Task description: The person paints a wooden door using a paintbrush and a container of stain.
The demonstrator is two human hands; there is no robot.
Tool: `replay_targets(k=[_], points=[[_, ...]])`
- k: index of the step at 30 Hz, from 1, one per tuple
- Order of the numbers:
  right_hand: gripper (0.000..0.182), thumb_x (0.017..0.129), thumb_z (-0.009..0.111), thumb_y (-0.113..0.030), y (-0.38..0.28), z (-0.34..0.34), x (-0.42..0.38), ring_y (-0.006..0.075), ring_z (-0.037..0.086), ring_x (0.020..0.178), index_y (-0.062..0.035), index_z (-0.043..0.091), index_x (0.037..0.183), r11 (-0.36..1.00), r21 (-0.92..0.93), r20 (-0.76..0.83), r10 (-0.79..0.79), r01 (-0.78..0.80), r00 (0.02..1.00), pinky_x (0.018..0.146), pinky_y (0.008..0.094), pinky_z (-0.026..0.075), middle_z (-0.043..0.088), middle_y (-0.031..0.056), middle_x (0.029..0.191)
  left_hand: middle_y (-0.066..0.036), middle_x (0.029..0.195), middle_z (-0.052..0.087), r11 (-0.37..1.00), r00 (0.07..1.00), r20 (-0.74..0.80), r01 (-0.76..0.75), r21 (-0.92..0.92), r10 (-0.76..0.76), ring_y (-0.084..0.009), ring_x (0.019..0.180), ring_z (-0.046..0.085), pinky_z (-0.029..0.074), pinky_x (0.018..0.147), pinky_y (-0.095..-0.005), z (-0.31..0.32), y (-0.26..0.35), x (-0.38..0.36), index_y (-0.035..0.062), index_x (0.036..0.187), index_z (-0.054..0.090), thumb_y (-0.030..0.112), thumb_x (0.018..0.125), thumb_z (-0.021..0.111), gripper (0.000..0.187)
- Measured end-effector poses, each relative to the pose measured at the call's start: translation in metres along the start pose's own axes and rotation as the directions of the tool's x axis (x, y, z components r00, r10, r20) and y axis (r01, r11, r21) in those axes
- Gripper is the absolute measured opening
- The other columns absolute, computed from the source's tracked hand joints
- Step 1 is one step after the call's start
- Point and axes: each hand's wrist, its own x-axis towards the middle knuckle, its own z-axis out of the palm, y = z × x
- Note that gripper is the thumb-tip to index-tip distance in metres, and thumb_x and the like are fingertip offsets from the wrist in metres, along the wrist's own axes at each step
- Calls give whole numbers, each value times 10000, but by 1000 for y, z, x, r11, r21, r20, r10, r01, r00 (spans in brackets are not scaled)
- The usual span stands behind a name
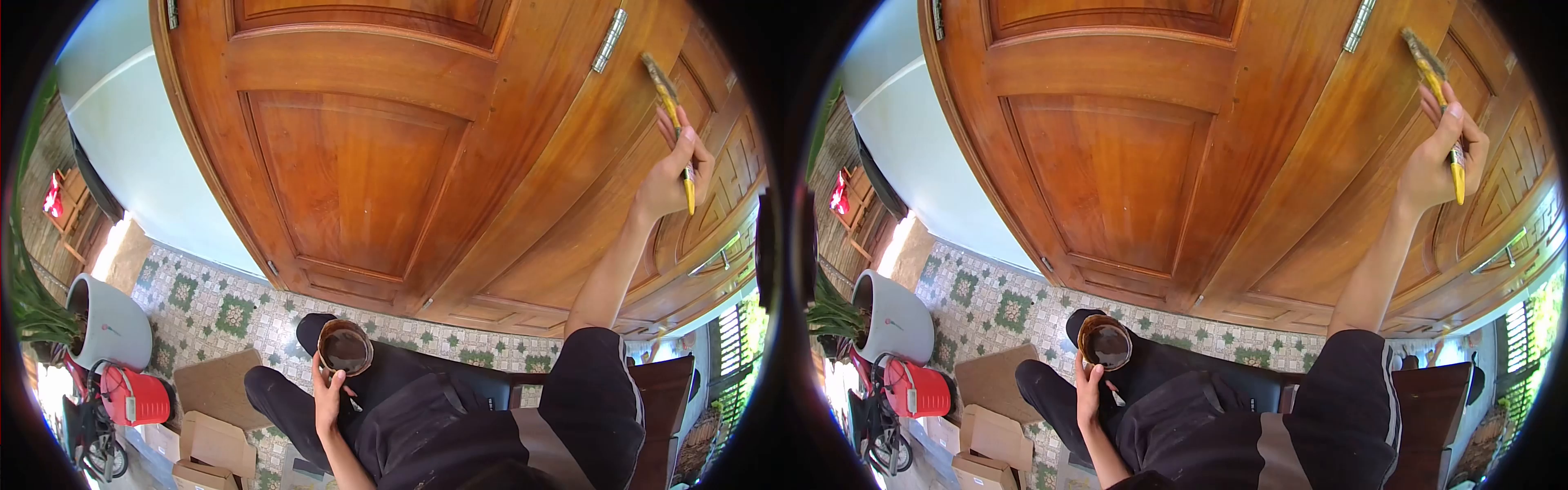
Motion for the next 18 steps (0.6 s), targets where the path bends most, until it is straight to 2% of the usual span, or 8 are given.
replay_targets(k=[3,4,7,12,14,18], points=[[131,1004,540,-40,25,-12,-21,403,744,850,64,509,930,997,75,44,-33,30,998,738,414,653,690,331,1027,-168,1201,581,1000,1000,2,-2,-16,2,-165,653,611,541,582,-278,0,-2,1,72,1590,174,165,928,686,842],[129,1007,524,-47,29,-17,-35,401,746,828,57,497,937,997,2,82,-75,75,994,708,417,654,683,320,1056,-168,1200,581,1000,1000,2,-9,-26,9,-166,648,610,542,583,-279,0,-3,1,72,1591,172,164,929,683,841],[138,1010,524,-67,29,-39,-90,384,749,806,52,493,947,998,29,101,-51,48,994,685,401,651,672,302,1081,-170,1202,579,999,1000,4,-2,-33,2,-173,642,612,544,587,-284,0,-2,0,72,1592,168,167,934,674,835],[151,1007,537,-89,4,-75,-174,351,750,778,48,503,955,998,-22,160,69,-67,985,662,374,644,665,290,1087,-172,1203,578,1000,1000,10,0,-10,0,-184,643,616,542,585,-293,0,3,-3,70,1592,165,190,944,661,825],[162,996,551,-81,-10,-84,-202,327,750,770,53,528,909,983,-78,195,178,-166,964,645,362,640,667,290,1082,-173,1201,578,1000,1000,15,2,5,-2,-187,644,617,540,583,-296,1,3,-3,69,1591,165,197,946,658,823],[164,970,585,-56,-31,-93,-256,313,753,776,52,549,851,965,-156,237,244,-211,941,638,354,639,673,284,1063,-169,1200,582,1000,1000,4,-9,3,9,-186,656,617,539,581,-297,1,2,-2,66,1588,175,200,945,660,816]])
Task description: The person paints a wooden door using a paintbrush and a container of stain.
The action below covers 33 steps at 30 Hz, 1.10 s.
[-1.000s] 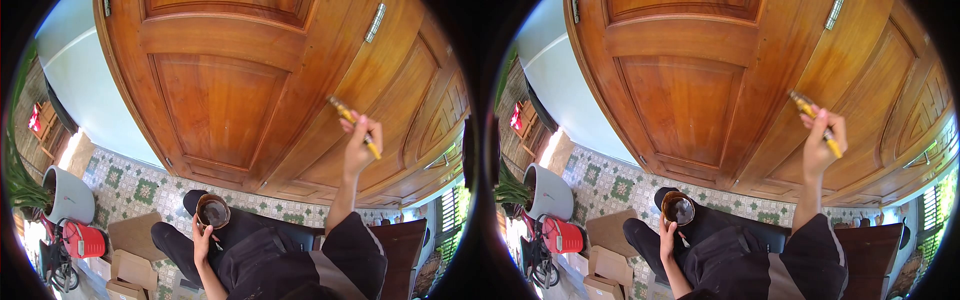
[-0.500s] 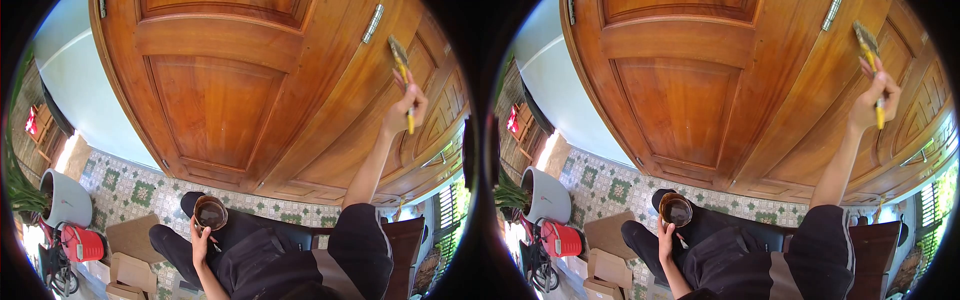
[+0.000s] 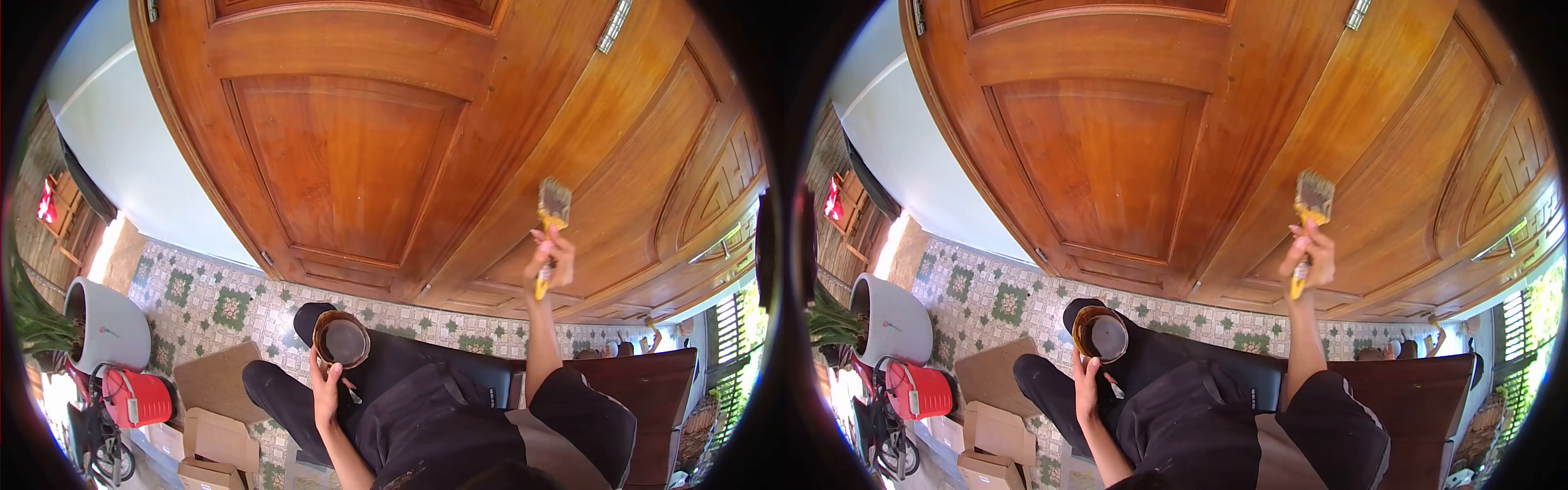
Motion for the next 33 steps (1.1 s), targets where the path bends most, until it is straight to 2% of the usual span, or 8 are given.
replay_targets(k=[2,9,18,20,21,23,30,33], points=[[145,935,631,-31,-3,3,-22,318,757,784,50,564,834,979,-141,126,-130,148,983,654,353,637,686,266,1045,-168,1198,585,1000,1000,-4,-2,3,2,-185,660,616,541,581,-296,0,-1,0,67,1587,179,195,944,661,814],[120,878,702,-16,-4,0,-77,309,758,838,34,593,871,962,-214,290,-104,171,951,706,360,620,713,218,1068,-159,1194,601,1000,1000,-12,-6,-11,6,-170,669,617,542,584,-286,0,-1,-2,65,1583,189,191,941,674,815],[168,865,763,-91,-30,-1,-132,318,742,803,15,635,886,989,-137,495,28,46,868,691,376,589,725,191,975,-187,1215,600,1000,1000,18,-22,17,22,-156,667,609,531,572,-271,-1,-4,2,43,1587,134,169,939,692,864],[179,875,760,-155,-45,3,-160,327,726,799,-6,660,878,846,-214,669,492,-489,557,697,382,568,724,165,892,-186,1216,600,999,999,24,-26,24,25,-155,666,608,531,570,-270,-3,-5,1,41,1587,133,171,938,694,867],[179,875,760,-155,-47,6,-171,327,726,799,-6,660,878,850,-204,670,484,-486,564,697,382,568,724,165,892,-186,1217,600,999,999,32,-27,28,26,-155,664,606,531,568,-270,-2,-5,3,38,1587,132,172,938,695,870],[175,893,734,-187,-54,12,-189,334,716,831,-24,672,881,721,-453,742,631,-524,226,716,384,559,716,148,836,-179,1209,603,999,999,15,-33,19,33,-156,663,607,530,566,-270,0,-3,1,33,1588,122,179,934,703,887],[76,885,702,-61,-113,86,-132,326,720,946,-10,660,921,853,84,857,202,-515,473,831,364,555,722,164,1016,-178,1208,624,999,1000,11,-15,52,15,-156,646,601,527,594,-278,1,-4,3,-8,1584,108,209,918,730,937],[113,851,700,26,-134,121,-74,363,673,1065,14,654,954,852,301,685,119,-428,719,912,401,538,657,237,1187,-179,1214,626,998,1000,-6,-6,70,7,-156,647,599,528,605,-284,3,-2,2,-10,1583,124,215,918,729,926]])
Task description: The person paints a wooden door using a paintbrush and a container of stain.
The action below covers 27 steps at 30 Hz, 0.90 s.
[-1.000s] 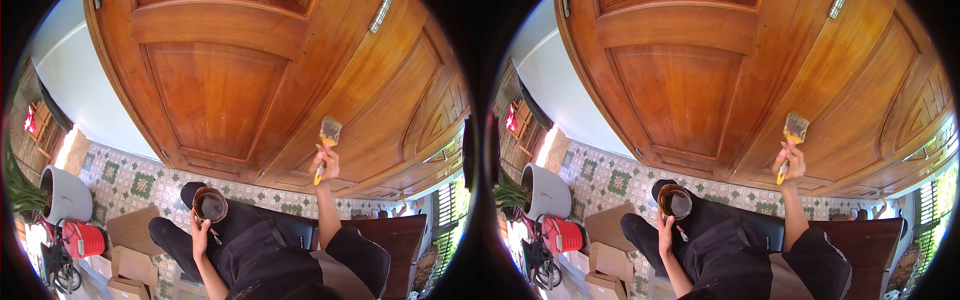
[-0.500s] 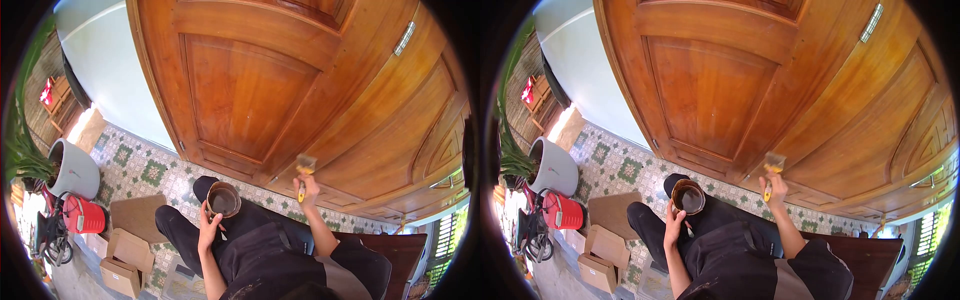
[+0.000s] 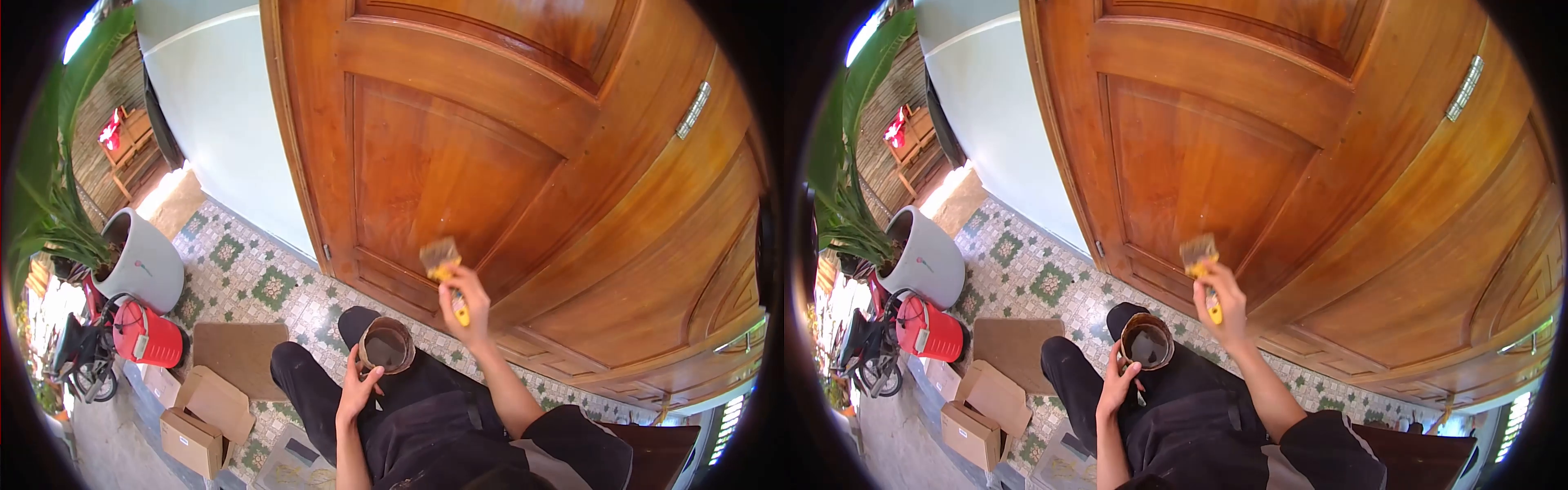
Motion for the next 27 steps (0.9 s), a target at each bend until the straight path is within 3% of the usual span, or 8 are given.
replay_targets(k=[5,8,9,13,18,20,22,27], points=[[137,886,655,-2,-39,-21,78,323,649,1137,20,638,1020,976,-106,-412,-217,190,885,955,377,517,626,235,1283,-169,1216,614,1000,1000,-11,12,-16,-12,-165,647,598,531,617,-294,-2,-6,3,18,1585,144,226,926,720,899],[120,978,536,6,-51,-27,99,328,642,1159,45,540,1091,960,148,-552,-120,238,825,1002,428,552,474,241,1456,-175,1238,603,999,1000,-7,15,-51,-16,-167,648,598,534,615,-296,-2,-7,3,19,1586,137,228,931,716,899],[104,983,540,3,-53,-29,104,327,660,1129,47,533,1077,949,174,-594,-112,264,796,985,424,558,502,254,1432,-179,1252,593,999,1000,-3,22,-40,-22,-168,648,597,535,611,-298,-3,-9,4,21,1587,129,228,932,714,903],[130,980,566,-22,-39,-27,103,325,671,1108,60,543,1079,947,256,-590,-4,192,807,964,394,569,561,271,1359,-180,1249,597,998,999,-6,39,-40,-39,-167,647,595,535,608,-299,-4,-6,3,21,1586,129,228,932,715,902],[93,898,672,17,-36,-7,110,274,706,1074,34,629,980,981,-103,-462,-193,164,865,891,332,561,680,232,1239,-160,1147,609,999,999,4,34,-38,-34,-168,650,601,541,607,-303,-3,-6,4,22,1582,146,239,947,692,864],[87,907,675,10,-41,-5,116,253,706,1068,33,631,979,987,-12,-411,-153,163,899,880,325,561,686,218,1239,-150,1117,606,998,999,9,34,-53,-33,-168,647,601,541,604,-304,-2,-6,4,23,1581,148,242,951,686,857],[82,921,671,-1,-49,-9,116,231,703,1057,31,631,984,991,74,-495,-64,115,866,871,318,563,686,217,1240,-139,1088,604,998,1000,6,22,-65,-21,-168,644,600,542,601,-306,-5,-6,6,25,1580,149,246,954,680,850],[101,998,600,-43,-61,-15,128,235,715,993,57,592,1007,970,172,-749,16,170,663,863,310,582,684,216,1176,-126,1068,601,998,1000,-9,27,-62,-28,-168,642,598,543,594,-308,-5,-8,5,29,1578,150,241,961,670,834]])
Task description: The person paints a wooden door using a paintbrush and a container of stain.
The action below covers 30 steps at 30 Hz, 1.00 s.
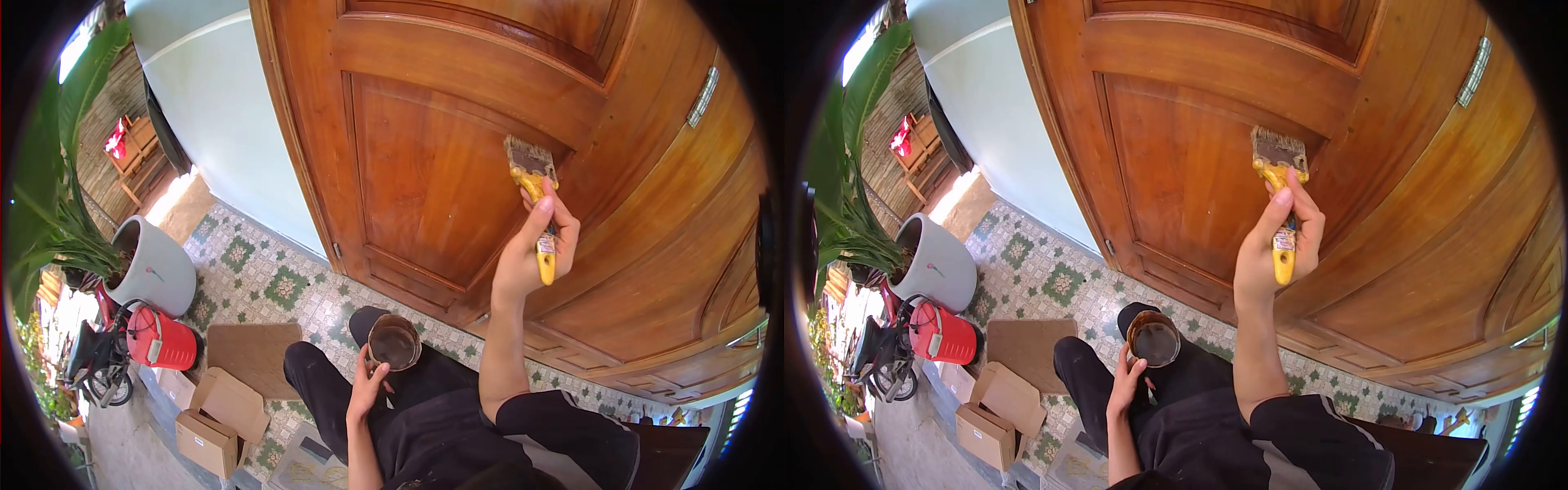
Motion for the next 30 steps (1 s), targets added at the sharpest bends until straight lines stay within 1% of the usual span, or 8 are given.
replay_targets(k=[4,11,13,17,21,24,25,30], points=[[95,990,600,-25,13,14,-3,236,724,956,61,595,950,988,-109,159,-93,111,983,824,312,584,684,220,1153,-124,1070,598,1000,1000,12,-5,-3,5,-167,639,597,543,591,-305,1,1,1,37,1577,160,240,964,668,821],[112,998,584,-24,-12,-6,25,221,726,911,79,579,957,995,-43,8,92,-92,996,813,321,611,684,220,1107,-118,1068,592,1000,1000,-6,-4,-2,4,-157,685,597,545,590,-302,1,-2,1,65,1575,182,232,974,659,785],[127,988,597,-20,-3,0,24,202,725,859,82,587,914,986,-153,91,-45,59,995,769,300,601,694,200,1055,-116,1064,589,1000,1000,20,-11,-20,12,-157,704,597,546,590,-301,1,2,0,64,1575,182,232,976,658,783],[119,980,606,-12,-10,2,34,167,714,782,69,597,893,1000,21,161,8,-11,987,747,277,582,703,155,969,-112,1054,586,1000,999,33,-18,-3,18,-159,692,597,548,593,-300,0,0,1,59,1580,169,231,976,657,795],[103,967,625,-16,-6,0,36,192,720,820,47,616,887,996,-73,-5,-46,46,999,746,291,573,710,158,942,-115,1049,586,1000,1000,6,-8,8,8,-160,680,596,548,596,-301,2,0,2,57,1583,163,231,975,657,803],[99,928,668,-13,5,14,25,211,717,873,30,631,847,997,-54,178,-44,54,983,772,314,565,717,144,932,-118,1047,587,1000,1000,13,-10,14,9,-163,675,597,549,600,-301,1,1,1,53,1582,162,230,974,657,804],[106,929,666,-10,4,15,25,208,712,853,34,635,838,969,-133,239,-175,211,955,768,310,558,717,145,925,-119,1048,589,1000,1000,10,-7,18,7,-163,676,598,549,601,-302,2,1,1,53,1582,163,230,975,655,801],[111,964,627,-16,-8,5,27,183,695,818,41,629,868,998,-44,-35,-56,54,998,734,297,555,704,147,914,-121,1057,598,1000,1000,7,-14,11,14,-161,658,601,546,593,-299,0,2,0,36,1582,151,231,977,651,809]])
